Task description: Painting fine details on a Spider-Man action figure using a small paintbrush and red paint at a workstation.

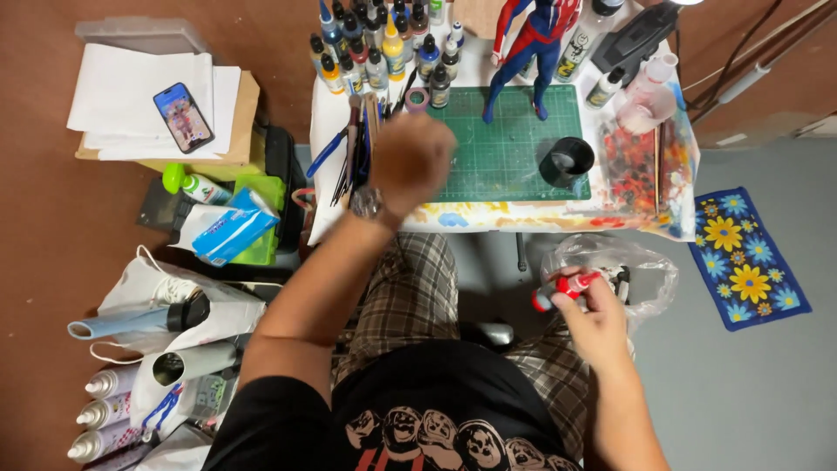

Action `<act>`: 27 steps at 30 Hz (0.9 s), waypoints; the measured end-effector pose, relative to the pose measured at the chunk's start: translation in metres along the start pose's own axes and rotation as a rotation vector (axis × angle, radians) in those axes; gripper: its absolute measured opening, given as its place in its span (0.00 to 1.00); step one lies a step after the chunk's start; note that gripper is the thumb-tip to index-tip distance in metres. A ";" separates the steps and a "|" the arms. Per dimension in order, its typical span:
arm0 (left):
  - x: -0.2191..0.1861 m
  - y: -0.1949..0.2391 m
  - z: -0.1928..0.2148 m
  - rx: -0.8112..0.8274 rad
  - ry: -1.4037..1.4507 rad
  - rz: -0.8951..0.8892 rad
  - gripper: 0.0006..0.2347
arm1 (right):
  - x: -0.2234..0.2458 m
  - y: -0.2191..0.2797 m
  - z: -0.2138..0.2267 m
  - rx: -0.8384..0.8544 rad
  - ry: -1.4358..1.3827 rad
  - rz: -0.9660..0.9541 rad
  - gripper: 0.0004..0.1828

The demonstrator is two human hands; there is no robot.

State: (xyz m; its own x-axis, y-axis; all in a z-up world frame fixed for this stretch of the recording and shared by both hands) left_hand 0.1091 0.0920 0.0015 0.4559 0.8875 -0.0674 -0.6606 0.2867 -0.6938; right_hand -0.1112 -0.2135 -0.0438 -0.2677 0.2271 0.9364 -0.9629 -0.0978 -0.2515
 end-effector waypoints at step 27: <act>-0.124 0.061 0.101 0.683 1.305 -0.122 0.05 | 0.009 -0.019 -0.070 0.339 -0.642 -0.026 0.26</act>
State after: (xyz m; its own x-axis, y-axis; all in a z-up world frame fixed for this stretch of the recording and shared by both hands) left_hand -0.0481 0.0357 0.0402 0.4856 0.0075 -0.8741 -0.5571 0.7732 -0.3029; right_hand -0.0980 -0.1419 -0.0478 -0.0715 -0.3700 0.9263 -0.8773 -0.4186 -0.2349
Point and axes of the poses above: each hand's wrist, its own y-axis away from the middle knuckle, its own z-axis out of the back of the hand, x = y × z, the point moved 5 cm from there along -y, towards the middle knuckle, and after that the axes turned 8 degrees about x, right-handed, at the moved point
